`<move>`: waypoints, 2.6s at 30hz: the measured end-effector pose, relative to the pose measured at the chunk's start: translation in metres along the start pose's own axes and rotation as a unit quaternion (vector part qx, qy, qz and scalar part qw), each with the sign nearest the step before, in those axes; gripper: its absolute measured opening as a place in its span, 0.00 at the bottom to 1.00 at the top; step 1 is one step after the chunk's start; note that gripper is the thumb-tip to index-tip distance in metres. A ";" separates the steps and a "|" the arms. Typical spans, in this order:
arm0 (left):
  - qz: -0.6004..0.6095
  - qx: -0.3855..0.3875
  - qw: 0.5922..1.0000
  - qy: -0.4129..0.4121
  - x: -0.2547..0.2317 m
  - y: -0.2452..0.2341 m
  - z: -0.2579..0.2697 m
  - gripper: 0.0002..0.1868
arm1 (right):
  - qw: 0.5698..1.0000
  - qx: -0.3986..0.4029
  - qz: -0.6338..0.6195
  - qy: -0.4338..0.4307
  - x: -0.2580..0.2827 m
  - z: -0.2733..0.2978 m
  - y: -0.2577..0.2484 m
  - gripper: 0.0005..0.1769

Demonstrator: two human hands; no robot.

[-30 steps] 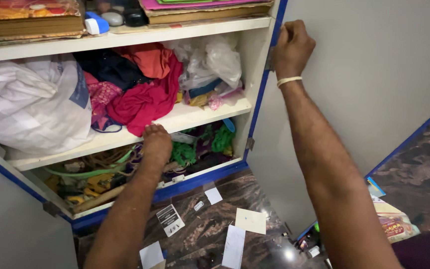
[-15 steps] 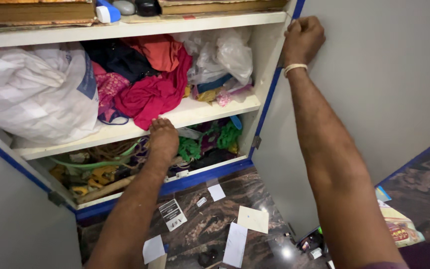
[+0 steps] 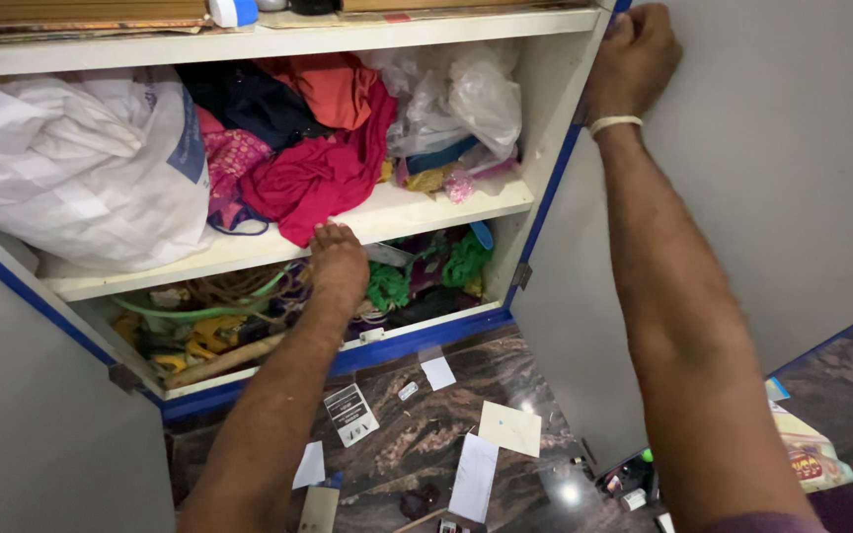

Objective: The person clears items from a cabinet, sorts through objects on the floor including a flashlight, papers, and small containers, and then places some items back into the cabinet shelves.

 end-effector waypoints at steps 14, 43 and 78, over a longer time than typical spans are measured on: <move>-0.009 -0.006 1.000 0.013 -0.003 -0.010 0.007 0.34 | 0.894 0.313 -0.300 0.116 0.128 0.113 -0.087 0.02; 0.883 0.249 0.373 -0.140 -0.063 -0.161 0.080 0.11 | 0.919 0.292 -0.258 -0.068 0.241 0.193 -0.144 0.10; 0.047 0.055 0.992 -0.101 0.169 -0.056 0.076 0.46 | 0.924 0.206 -0.041 -0.321 0.344 0.040 0.219 0.05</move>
Point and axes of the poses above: each hand's wrist, its own z-axis away from the middle knuckle, its own y-axis out of the palm, x = y × z, the point moved 9 cm from there along -z, towards the middle knuckle, and after that the axes turned 7 degrees about -y, right-handed, at the moved point
